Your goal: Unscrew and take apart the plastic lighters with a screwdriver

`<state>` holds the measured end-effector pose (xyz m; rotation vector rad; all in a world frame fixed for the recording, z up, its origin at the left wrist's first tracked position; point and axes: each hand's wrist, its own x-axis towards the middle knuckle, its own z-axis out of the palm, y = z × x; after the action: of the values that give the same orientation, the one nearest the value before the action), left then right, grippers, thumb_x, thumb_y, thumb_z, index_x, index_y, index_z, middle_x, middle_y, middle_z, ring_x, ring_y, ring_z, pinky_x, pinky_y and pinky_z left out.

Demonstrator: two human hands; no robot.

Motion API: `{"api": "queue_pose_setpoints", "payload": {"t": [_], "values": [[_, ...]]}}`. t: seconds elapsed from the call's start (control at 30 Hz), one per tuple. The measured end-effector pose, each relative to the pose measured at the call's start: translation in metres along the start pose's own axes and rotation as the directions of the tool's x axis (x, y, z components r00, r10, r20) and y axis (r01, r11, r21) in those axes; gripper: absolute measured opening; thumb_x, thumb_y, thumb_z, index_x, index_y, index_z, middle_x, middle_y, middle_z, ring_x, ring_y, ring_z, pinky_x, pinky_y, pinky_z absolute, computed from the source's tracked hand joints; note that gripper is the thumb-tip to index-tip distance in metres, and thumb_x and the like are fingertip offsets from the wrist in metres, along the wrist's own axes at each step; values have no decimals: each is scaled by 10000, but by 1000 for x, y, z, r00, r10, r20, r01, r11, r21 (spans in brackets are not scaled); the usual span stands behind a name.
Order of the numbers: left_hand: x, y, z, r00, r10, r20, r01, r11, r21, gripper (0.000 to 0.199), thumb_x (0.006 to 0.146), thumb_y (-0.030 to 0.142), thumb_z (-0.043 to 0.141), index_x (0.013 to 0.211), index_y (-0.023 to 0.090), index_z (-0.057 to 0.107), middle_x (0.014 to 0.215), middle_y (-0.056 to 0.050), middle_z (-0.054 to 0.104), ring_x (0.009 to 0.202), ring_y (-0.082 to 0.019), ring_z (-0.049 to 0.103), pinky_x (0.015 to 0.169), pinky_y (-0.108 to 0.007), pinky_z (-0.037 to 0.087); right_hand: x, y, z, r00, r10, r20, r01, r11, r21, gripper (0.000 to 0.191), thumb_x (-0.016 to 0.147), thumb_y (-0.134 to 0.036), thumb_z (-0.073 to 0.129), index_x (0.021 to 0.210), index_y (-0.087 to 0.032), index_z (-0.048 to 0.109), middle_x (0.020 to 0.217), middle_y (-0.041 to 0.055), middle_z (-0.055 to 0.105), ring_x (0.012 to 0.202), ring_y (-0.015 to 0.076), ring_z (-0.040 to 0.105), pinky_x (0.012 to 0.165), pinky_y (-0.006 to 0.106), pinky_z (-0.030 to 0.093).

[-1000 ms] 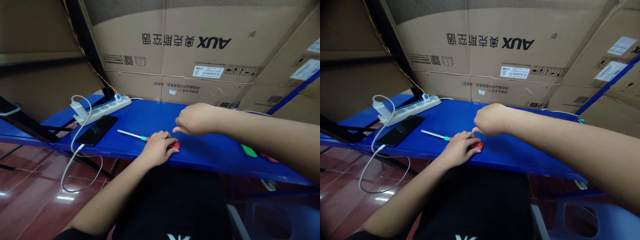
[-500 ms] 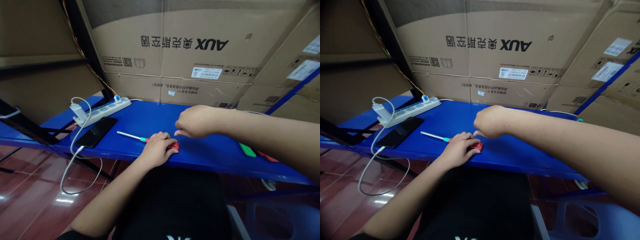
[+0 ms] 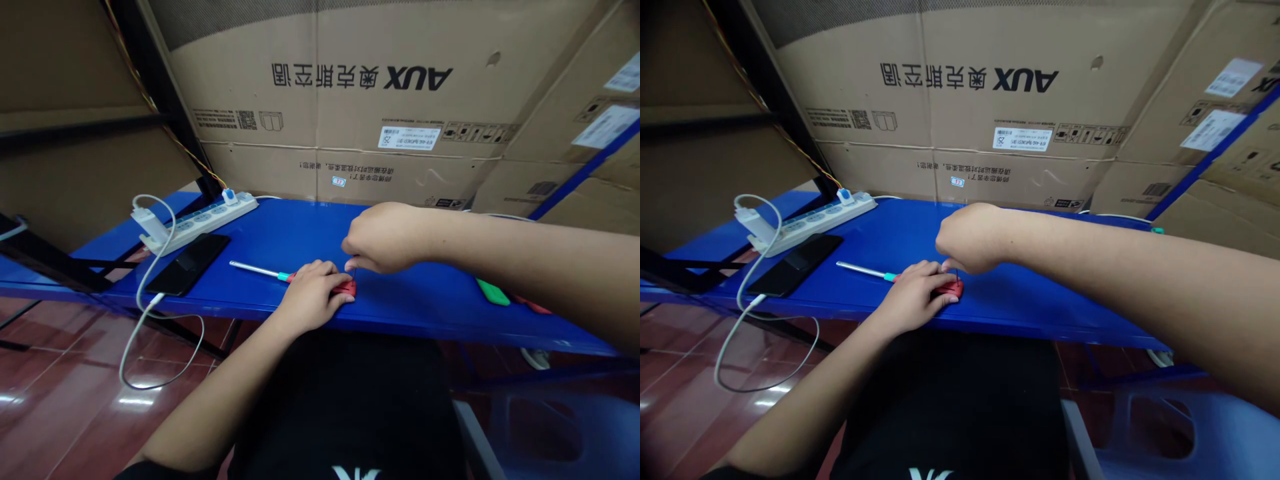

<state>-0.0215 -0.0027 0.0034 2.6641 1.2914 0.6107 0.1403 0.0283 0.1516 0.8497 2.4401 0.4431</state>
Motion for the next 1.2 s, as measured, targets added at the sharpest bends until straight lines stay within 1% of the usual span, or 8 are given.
{"api": "queue_pose_setpoints", "payload": {"t": [0.13,0.3,0.4,0.5,0.7,0.83,1.0,1.2], "values": [[0,-1,0,1000,3,-9,-3,1000,-19,326,923,460,641,1182,269,693,1076,-52,658,989,-244,570,864,-390,434,-1,2,1,1000,-2,14,1,995,99,273,948,-375,583,1131,-199,685,898,63,715,712,198,594,557,304,296],[0,-1,1,1000,2,-12,-2,1000,-26,315,918,459,647,1150,252,705,1087,-58,657,1021,-248,575,897,-398,439,1,4,4,991,-125,-36,129,980,153,163,871,-202,647,1020,-235,705,985,18,716,694,153,565,560,290,304],[0,-1,2,1000,8,-16,-8,1000,-13,319,918,463,645,1148,251,710,1082,-59,652,1016,-250,573,894,-402,441,2,2,7,992,-108,-62,116,984,136,129,881,-274,640,973,-227,719,829,25,699,687,171,569,549,293,288],[0,-1,2,1000,7,-13,-7,1000,-1,336,922,469,637,1177,261,702,1049,-58,646,982,-246,569,867,-398,443,3,1,8,998,-31,-57,38,992,124,230,904,-386,605,922,-201,740,719,53,658,671,191,579,541,300,281],[0,-2,2,1000,14,-21,-14,1000,0,333,927,468,631,1177,261,704,1078,-62,647,986,-246,566,869,-405,444,3,1,8,996,86,-7,-84,987,140,363,938,-468,541,886,-180,756,729,89,675,694,227,610,593,328,356],[0,-1,1,1000,5,-15,-5,1000,-13,319,923,467,637,1163,268,707,1044,-51,647,980,-241,567,862,-402,444,1,4,5,1000,3,-11,-1,979,202,243,826,-314,727,1045,-208,725,830,40,698,679,192,584,607,307,350],[0,0,1,1000,-3,-9,3,1000,-20,307,921,448,646,1165,270,699,1080,-49,656,1020,-247,573,893,-403,439,3,8,2,983,-184,20,180,974,136,181,832,-115,651,940,-234,734,924,3,714,690,152,554,592,293,302],[0,-1,2,1000,7,-14,-7,1000,-11,322,918,462,646,1169,269,705,1104,-55,659,1020,-247,581,887,-405,447,10,5,-1,988,-140,59,127,976,178,153,864,-273,646,951,-201,749,725,16,657,639,149,512,566,288,276]]}}
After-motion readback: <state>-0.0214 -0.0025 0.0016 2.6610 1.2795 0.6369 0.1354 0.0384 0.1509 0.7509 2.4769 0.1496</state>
